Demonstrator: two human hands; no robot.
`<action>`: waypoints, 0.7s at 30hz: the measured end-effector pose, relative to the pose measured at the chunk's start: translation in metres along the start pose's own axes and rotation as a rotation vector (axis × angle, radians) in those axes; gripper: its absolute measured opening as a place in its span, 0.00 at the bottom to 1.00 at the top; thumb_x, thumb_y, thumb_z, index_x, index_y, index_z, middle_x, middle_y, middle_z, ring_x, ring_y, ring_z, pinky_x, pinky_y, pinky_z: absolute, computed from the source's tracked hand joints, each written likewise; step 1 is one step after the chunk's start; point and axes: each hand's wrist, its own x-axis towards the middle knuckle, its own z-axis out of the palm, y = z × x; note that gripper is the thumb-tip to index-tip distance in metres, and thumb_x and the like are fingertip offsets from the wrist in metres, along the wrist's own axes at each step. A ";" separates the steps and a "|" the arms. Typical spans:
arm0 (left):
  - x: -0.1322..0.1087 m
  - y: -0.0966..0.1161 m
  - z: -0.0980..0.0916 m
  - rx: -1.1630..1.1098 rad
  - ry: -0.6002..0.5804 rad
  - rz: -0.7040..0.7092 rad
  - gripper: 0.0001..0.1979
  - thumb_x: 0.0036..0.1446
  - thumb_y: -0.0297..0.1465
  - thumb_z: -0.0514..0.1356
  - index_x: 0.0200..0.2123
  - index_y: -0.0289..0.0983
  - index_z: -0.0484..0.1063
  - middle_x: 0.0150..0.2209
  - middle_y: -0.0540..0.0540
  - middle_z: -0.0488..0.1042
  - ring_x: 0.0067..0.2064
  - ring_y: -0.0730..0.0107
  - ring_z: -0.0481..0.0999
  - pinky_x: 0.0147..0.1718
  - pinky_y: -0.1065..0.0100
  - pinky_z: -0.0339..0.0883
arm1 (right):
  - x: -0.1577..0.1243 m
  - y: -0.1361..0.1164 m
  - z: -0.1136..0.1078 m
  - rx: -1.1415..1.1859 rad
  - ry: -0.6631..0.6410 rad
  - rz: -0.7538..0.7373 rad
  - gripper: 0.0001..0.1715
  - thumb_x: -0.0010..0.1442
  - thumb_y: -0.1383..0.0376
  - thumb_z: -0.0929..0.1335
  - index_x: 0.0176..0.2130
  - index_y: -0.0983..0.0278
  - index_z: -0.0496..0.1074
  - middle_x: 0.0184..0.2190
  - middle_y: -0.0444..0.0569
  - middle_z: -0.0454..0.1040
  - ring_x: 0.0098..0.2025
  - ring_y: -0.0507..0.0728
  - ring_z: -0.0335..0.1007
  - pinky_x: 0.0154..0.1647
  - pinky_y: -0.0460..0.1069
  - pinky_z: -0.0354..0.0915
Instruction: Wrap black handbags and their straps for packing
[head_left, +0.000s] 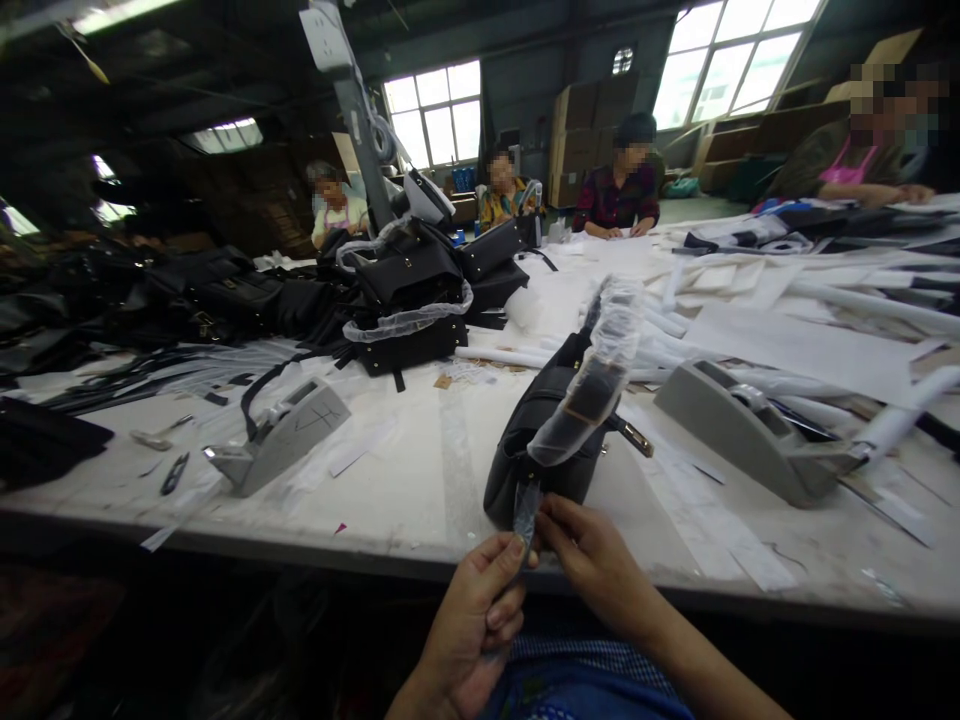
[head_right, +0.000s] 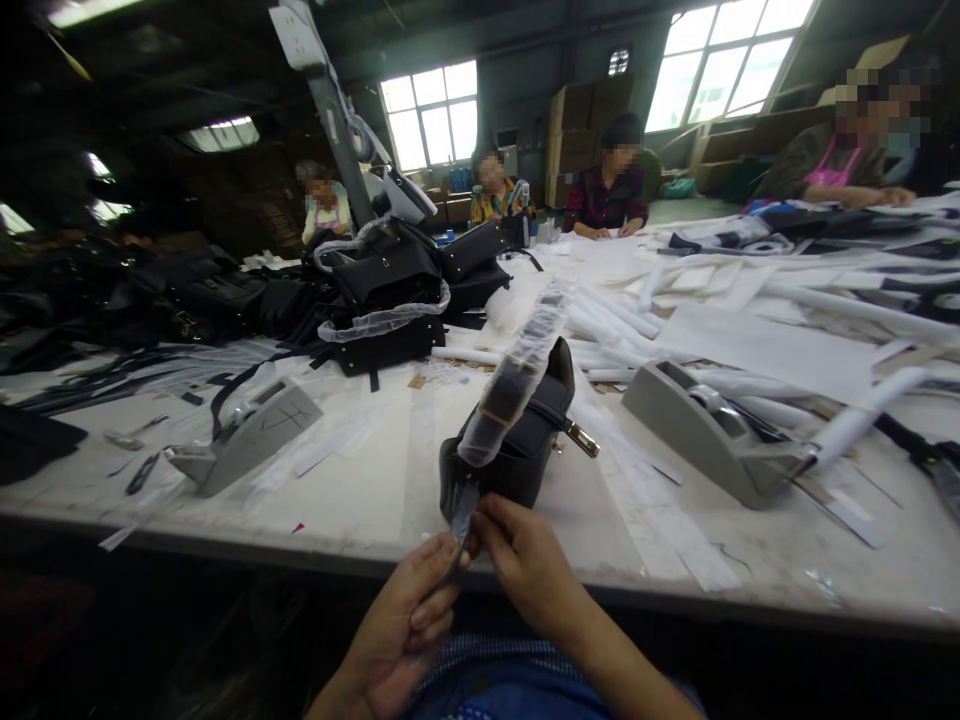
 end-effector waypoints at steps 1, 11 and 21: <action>0.000 0.000 0.000 0.016 0.004 0.001 0.18 0.48 0.38 0.73 0.34 0.32 0.73 0.34 0.52 0.71 0.15 0.95 0.47 0.11 0.82 0.35 | 0.000 -0.001 0.002 -0.061 0.029 -0.010 0.17 0.69 0.60 0.61 0.31 0.63 0.70 0.29 0.46 0.75 0.32 0.53 0.69 0.35 0.47 0.62; -0.001 0.004 -0.001 0.090 -0.027 -0.021 0.17 0.52 0.39 0.71 0.33 0.32 0.72 0.27 0.54 0.68 0.14 0.94 0.47 0.11 0.81 0.34 | 0.003 -0.011 0.008 -0.180 0.078 0.008 0.14 0.65 0.65 0.62 0.34 0.63 0.75 0.32 0.49 0.79 0.35 0.57 0.73 0.37 0.49 0.65; -0.001 -0.004 0.001 -0.027 -0.052 -0.038 0.18 0.49 0.38 0.73 0.35 0.32 0.73 0.30 0.54 0.71 0.14 0.95 0.48 0.10 0.82 0.36 | 0.008 -0.027 0.002 0.275 -0.092 0.175 0.12 0.58 0.66 0.67 0.40 0.63 0.80 0.42 0.50 0.81 0.45 0.58 0.76 0.50 0.51 0.68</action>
